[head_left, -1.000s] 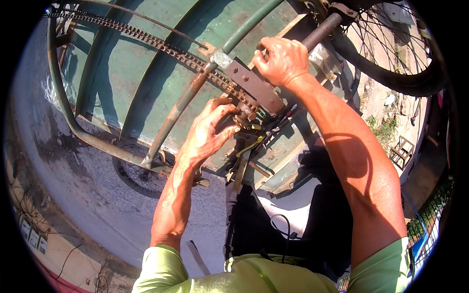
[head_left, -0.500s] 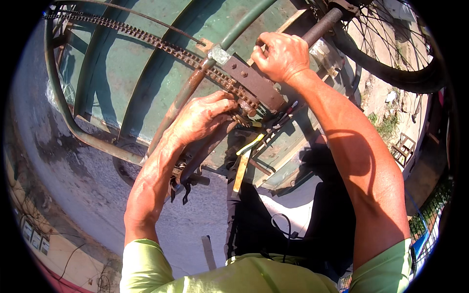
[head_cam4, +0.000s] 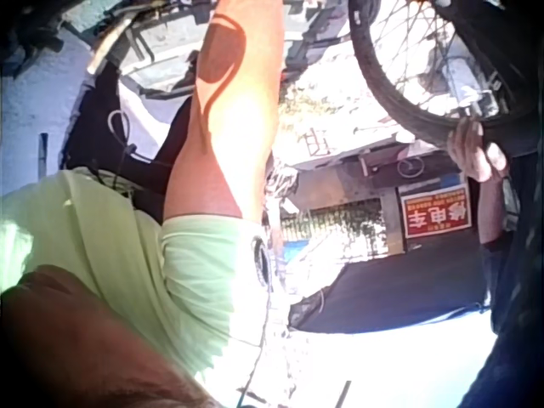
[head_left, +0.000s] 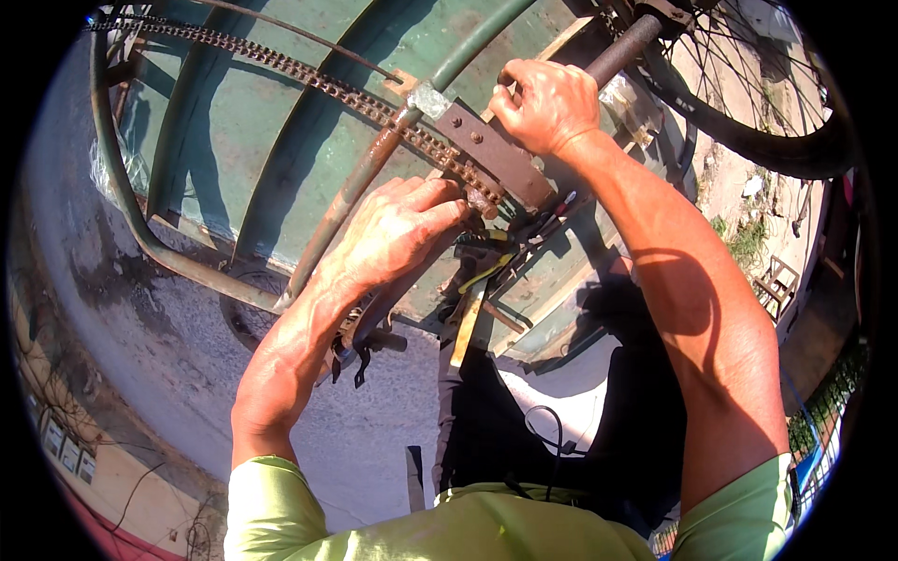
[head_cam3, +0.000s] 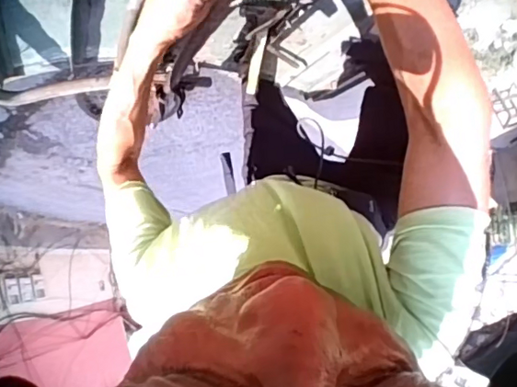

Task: The person works on a bicycle chain and sprocket assembly mounted on a green metal frame. They use pliers and a hammer to adjust the chain tension and manipulate the sprocket components. The person repeatedly checks the chain alignment and uses a hammer to tap parts into place.

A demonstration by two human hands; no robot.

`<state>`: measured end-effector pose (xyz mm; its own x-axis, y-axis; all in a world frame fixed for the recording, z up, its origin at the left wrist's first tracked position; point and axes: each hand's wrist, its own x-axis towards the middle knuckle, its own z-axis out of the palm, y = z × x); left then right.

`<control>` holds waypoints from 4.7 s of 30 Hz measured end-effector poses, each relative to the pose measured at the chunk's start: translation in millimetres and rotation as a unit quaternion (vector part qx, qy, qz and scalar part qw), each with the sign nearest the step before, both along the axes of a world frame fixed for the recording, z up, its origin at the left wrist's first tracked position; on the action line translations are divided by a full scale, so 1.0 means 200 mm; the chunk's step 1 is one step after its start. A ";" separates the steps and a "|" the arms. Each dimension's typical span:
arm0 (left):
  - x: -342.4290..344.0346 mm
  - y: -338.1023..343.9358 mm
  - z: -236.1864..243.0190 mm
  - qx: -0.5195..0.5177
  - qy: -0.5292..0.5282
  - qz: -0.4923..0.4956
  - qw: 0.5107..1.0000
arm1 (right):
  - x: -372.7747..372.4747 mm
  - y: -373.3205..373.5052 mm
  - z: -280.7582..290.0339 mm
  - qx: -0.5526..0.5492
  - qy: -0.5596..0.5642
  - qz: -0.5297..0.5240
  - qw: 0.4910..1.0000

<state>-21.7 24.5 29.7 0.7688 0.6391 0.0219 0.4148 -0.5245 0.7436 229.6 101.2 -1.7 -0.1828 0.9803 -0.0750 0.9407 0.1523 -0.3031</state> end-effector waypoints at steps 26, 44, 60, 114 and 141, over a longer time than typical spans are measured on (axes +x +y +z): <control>0.01 -0.19 0.01 -0.227 0.007 0.309 0.924 | -0.01 -0.01 0.00 0.005 -0.010 -0.001 1.000; 0.27 -0.02 0.05 -0.471 0.264 0.375 0.753 | 0.14 -0.05 0.06 0.048 0.369 -0.087 0.924; 0.31 -0.08 0.03 -0.469 0.214 0.457 0.725 | -0.33 -0.83 -0.27 -0.482 0.712 -0.391 0.329; 0.30 -0.10 0.09 -0.494 0.137 0.463 0.723 | -0.35 -0.88 -0.23 -0.432 0.683 -0.482 0.339; 0.28 -0.17 0.13 -0.460 0.132 0.441 0.759 | -0.31 -0.90 -0.28 -0.437 0.675 -0.434 0.407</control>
